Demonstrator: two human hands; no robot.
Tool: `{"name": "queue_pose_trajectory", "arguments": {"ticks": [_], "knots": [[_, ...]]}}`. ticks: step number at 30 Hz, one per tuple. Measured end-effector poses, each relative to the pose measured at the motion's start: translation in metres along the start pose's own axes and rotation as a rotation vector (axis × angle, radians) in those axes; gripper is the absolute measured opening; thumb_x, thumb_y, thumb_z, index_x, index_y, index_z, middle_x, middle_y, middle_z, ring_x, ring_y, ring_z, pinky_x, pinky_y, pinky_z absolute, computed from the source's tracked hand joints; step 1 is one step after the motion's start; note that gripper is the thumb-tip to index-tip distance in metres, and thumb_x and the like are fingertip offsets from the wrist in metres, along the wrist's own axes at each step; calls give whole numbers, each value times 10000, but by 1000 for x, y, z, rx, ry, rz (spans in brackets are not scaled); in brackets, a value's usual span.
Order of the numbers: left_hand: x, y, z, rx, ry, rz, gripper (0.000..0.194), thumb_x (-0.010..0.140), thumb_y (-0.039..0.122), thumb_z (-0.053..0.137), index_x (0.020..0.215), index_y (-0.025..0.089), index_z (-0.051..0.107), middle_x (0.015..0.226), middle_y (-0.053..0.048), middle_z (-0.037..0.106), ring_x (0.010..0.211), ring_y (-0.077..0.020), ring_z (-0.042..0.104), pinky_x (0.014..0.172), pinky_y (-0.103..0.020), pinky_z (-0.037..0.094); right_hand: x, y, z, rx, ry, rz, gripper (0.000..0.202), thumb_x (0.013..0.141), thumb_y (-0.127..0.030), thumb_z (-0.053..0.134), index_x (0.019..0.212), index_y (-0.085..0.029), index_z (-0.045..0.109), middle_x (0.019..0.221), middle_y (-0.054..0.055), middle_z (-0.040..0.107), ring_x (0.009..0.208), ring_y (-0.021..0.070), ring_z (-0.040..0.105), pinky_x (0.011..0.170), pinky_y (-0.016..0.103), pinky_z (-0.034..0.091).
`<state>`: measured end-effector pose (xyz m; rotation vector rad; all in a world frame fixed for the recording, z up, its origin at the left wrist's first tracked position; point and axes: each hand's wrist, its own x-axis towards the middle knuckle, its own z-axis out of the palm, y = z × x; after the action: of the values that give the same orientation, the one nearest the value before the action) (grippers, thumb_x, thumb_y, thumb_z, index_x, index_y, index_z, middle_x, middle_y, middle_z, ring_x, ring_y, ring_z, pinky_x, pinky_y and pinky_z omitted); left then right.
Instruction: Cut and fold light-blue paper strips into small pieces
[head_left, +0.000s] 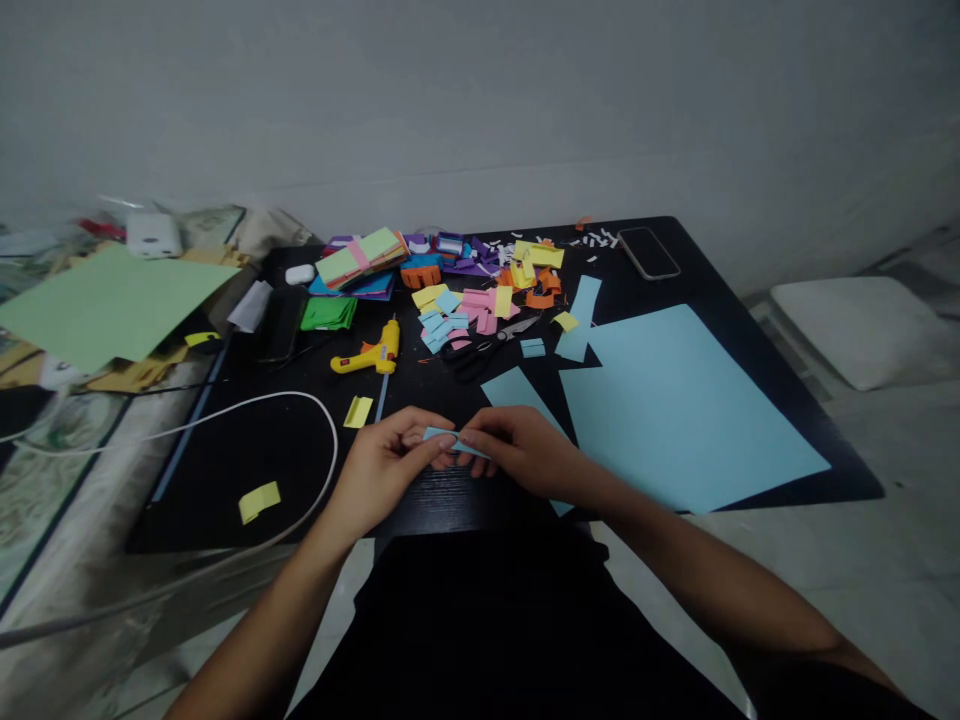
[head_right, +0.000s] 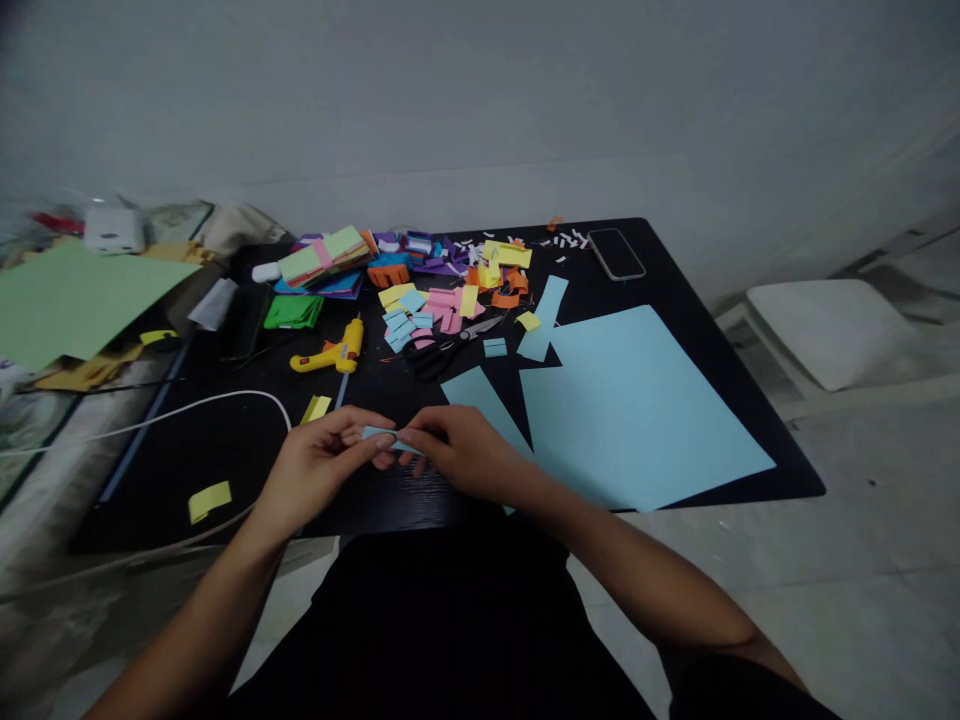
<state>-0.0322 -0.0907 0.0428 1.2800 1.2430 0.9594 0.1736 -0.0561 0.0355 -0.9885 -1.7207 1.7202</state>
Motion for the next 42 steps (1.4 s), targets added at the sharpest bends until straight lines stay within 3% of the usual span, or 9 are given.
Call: {"name": "queue_pose_trajectory", "arguments": {"ticks": [5, 9, 13, 17, 21, 35, 42], "knots": [[-1, -9, 10, -129, 147, -18, 249, 817, 352, 811, 929, 157, 704, 675, 8, 703, 583, -116, 658, 599, -226, 547, -3, 2, 4, 39, 80, -9, 265, 967, -395, 628, 870, -165, 717, 801, 41, 755, 645, 131, 677, 661, 281, 554], [-1, -15, 17, -136, 105, -19, 273, 878, 397, 747, 781, 146, 702, 655, -5, 684, 547, -96, 597, 554, -214, 501, -6, 5, 7, 84, 108, 18, 234, 956, -385, 635, 882, -172, 702, 803, 38, 738, 725, 163, 713, 693, 307, 580], [0, -10, 17, -102, 74, -5, 261, 888, 396, 740, 792, 156, 703, 682, -5, 695, 588, -103, 615, 601, -222, 519, -6, 5, 6, 44, 110, 16, 247, 944, -419, 651, 898, -179, 695, 831, 36, 731, 751, 164, 697, 699, 303, 556], [0, -4, 17, -50, 31, 18, 277, 912, 408, 709, 784, 164, 684, 674, -4, 691, 620, -117, 633, 638, -234, 534, -2, 2, 3, -92, 198, -58, 237, 948, -394, 638, 863, -180, 694, 802, 21, 717, 725, 144, 638, 678, 279, 486], [-1, -4, 19, -16, 28, 28, 259, 927, 400, 690, 815, 166, 683, 683, 0, 697, 636, -117, 645, 645, -228, 533, -2, -1, 2, -83, 230, -66, 210, 929, -372, 654, 852, -180, 686, 791, 17, 705, 713, 142, 620, 673, 275, 469], [-2, -2, 20, 73, 0, 77, 291, 937, 371, 676, 728, 169, 665, 625, 13, 670, 581, -105, 623, 596, -210, 504, -2, -6, 3, 42, 204, -75, 212, 905, -377, 652, 886, -171, 696, 799, 23, 691, 725, 151, 614, 689, 291, 470], [-4, -2, 20, 148, -20, 115, 279, 942, 361, 675, 736, 172, 667, 612, 22, 669, 566, -99, 622, 583, -202, 495, -2, -8, 3, -3, 197, -46, 226, 926, -376, 634, 849, -172, 696, 751, 13, 667, 686, 138, 578, 645, 278, 443]]}}
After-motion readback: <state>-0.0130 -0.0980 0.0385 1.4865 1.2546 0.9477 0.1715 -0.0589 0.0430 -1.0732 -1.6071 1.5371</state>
